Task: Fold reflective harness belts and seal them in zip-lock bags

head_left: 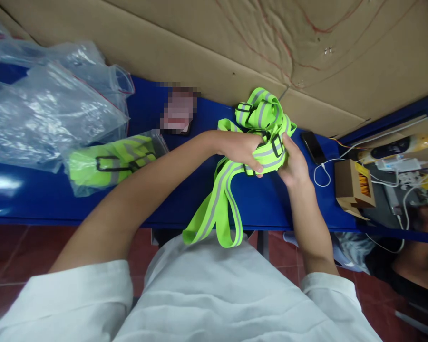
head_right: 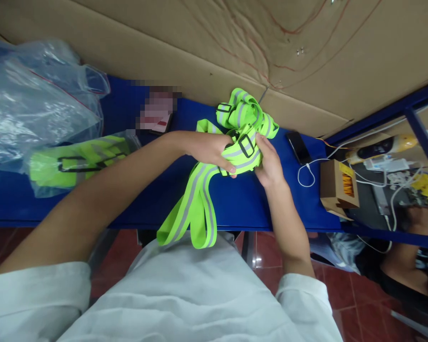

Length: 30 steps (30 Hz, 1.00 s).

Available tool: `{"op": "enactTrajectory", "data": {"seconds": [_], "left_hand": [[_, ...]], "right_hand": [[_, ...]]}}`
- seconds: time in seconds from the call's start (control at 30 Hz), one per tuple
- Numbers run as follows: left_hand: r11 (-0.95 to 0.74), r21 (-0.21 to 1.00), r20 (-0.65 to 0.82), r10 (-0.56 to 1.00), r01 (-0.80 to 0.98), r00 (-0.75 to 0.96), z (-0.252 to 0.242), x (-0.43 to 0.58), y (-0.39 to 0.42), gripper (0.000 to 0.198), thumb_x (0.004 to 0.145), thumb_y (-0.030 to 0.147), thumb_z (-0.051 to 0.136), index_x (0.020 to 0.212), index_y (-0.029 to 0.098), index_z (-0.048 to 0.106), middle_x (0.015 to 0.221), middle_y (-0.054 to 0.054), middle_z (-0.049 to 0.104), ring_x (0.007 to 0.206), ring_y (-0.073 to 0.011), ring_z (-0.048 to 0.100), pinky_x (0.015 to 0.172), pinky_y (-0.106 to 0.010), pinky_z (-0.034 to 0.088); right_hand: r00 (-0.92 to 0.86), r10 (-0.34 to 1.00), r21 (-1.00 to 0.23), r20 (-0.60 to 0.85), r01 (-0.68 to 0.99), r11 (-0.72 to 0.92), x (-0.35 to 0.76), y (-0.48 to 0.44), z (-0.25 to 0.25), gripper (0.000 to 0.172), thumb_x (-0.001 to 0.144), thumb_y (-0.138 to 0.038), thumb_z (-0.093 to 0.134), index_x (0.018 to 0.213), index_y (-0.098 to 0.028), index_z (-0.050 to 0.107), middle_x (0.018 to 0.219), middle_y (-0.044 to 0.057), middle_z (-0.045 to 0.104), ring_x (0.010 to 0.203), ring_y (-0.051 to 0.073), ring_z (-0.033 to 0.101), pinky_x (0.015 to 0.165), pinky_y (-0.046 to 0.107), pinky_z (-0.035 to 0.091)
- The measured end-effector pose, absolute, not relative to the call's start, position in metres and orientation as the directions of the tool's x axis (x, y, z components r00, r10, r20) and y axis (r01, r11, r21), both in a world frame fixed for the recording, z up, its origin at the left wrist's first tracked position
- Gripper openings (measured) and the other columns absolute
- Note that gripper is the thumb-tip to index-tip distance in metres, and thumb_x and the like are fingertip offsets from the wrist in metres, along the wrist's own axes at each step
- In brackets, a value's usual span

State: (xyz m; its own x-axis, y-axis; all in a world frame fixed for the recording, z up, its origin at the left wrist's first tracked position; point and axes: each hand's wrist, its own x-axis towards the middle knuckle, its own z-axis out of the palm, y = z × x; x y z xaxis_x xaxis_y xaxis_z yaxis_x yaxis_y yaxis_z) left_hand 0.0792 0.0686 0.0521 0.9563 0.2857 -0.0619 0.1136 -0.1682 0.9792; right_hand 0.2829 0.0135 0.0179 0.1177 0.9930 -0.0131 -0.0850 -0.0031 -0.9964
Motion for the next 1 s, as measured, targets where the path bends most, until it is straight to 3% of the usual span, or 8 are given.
{"op": "enactTrajectory", "data": {"seconds": [0.13, 0.3, 0.37, 0.5, 0.63, 0.8, 1.0], "left_hand": [[-0.114, 0.992, -0.016, 0.311, 0.054, 0.95, 0.05, 0.086, 0.064, 0.02, 0.074, 0.026, 0.079, 0.091, 0.016, 0.074, 0.093, -0.004, 0.079, 0.086, -0.0223, 0.074, 0.082, -0.034, 0.058], [-0.099, 0.994, -0.005, 0.33, 0.04, 0.944, 0.057, 0.089, 0.055, 0.021, 0.077, 0.026, 0.079, 0.095, 0.014, 0.075, 0.096, -0.006, 0.08, 0.09, -0.0235, 0.075, 0.086, -0.035, 0.058], [-0.095, 0.995, -0.003, 0.318, 0.035, 0.948, 0.058, 0.088, 0.054, 0.022, 0.079, 0.029, 0.079, 0.094, 0.014, 0.075, 0.098, -0.006, 0.079, 0.095, -0.0248, 0.075, 0.088, -0.036, 0.057], [-0.151, 0.988, 0.023, 0.418, 0.044, 0.908, 0.05, 0.089, 0.06, 0.03, 0.076, 0.032, 0.082, 0.098, 0.014, 0.073, 0.1, -0.006, 0.079, 0.095, -0.0244, 0.074, 0.089, -0.035, 0.057], [-0.176, 0.984, 0.035, 0.366, 0.033, 0.93, 0.041, 0.09, 0.066, 0.024, 0.075, 0.029, 0.081, 0.092, 0.014, 0.074, 0.092, -0.006, 0.079, 0.088, -0.0223, 0.075, 0.08, -0.032, 0.058], [-0.138, 0.986, -0.031, 0.392, 0.091, 0.92, 0.044, 0.088, 0.066, 0.035, 0.067, 0.027, 0.087, 0.097, 0.015, 0.073, 0.098, -0.004, 0.08, 0.096, -0.023, 0.076, 0.084, -0.032, 0.058], [-0.027, 0.993, -0.094, 0.387, 0.113, 0.917, 0.041, 0.088, 0.067, 0.034, 0.067, 0.026, 0.087, 0.096, 0.014, 0.074, 0.099, -0.009, 0.081, 0.095, -0.0246, 0.077, 0.087, -0.036, 0.059]], "right_hand": [[0.17, 0.979, -0.994, 0.108, 0.053, 0.101, 0.284, 0.015, 0.015, 0.032, 0.089, -0.058, 0.075, 0.097, -0.027, 0.071, 0.098, 0.0, 0.076, 0.107, 0.023, 0.073, 0.096, 0.04, 0.062], [0.173, 0.923, -0.922, 0.343, 0.251, 0.295, 0.286, 0.011, 0.018, 0.029, 0.091, -0.054, 0.075, 0.108, -0.031, 0.075, 0.107, -0.001, 0.076, 0.105, 0.022, 0.073, 0.099, 0.039, 0.059], [0.105, 0.938, -0.905, 0.331, 0.317, 0.284, 0.288, 0.009, 0.02, 0.032, 0.096, -0.058, 0.067, 0.106, -0.029, 0.077, 0.104, 0.001, 0.077, 0.105, 0.025, 0.073, 0.097, 0.042, 0.06], [-0.097, 0.953, -0.853, 0.286, 0.427, 0.299, 0.291, 0.004, 0.027, 0.062, 0.1, -0.075, 0.041, 0.115, -0.026, 0.075, 0.111, 0.006, 0.078, 0.114, 0.03, 0.072, 0.104, 0.049, 0.057], [-0.311, 0.918, -0.746, 0.244, 0.545, 0.383, 0.287, -0.002, 0.034, 0.078, 0.08, -0.08, 0.071, 0.13, -0.021, 0.067, 0.124, 0.012, 0.075, 0.116, 0.036, 0.071, 0.102, 0.05, 0.057], [-0.193, 0.953, -0.793, 0.233, 0.529, 0.301, 0.28, -0.005, 0.035, 0.057, 0.087, -0.07, 0.07, 0.118, -0.022, 0.07, 0.11, 0.007, 0.079, 0.102, 0.032, 0.074, 0.09, 0.047, 0.06], [-0.197, 0.955, -0.831, 0.22, 0.475, 0.29, 0.279, -0.001, 0.03, 0.056, 0.089, -0.072, 0.066, 0.115, -0.022, 0.073, 0.11, 0.006, 0.079, 0.104, 0.031, 0.073, 0.093, 0.047, 0.06]]}}
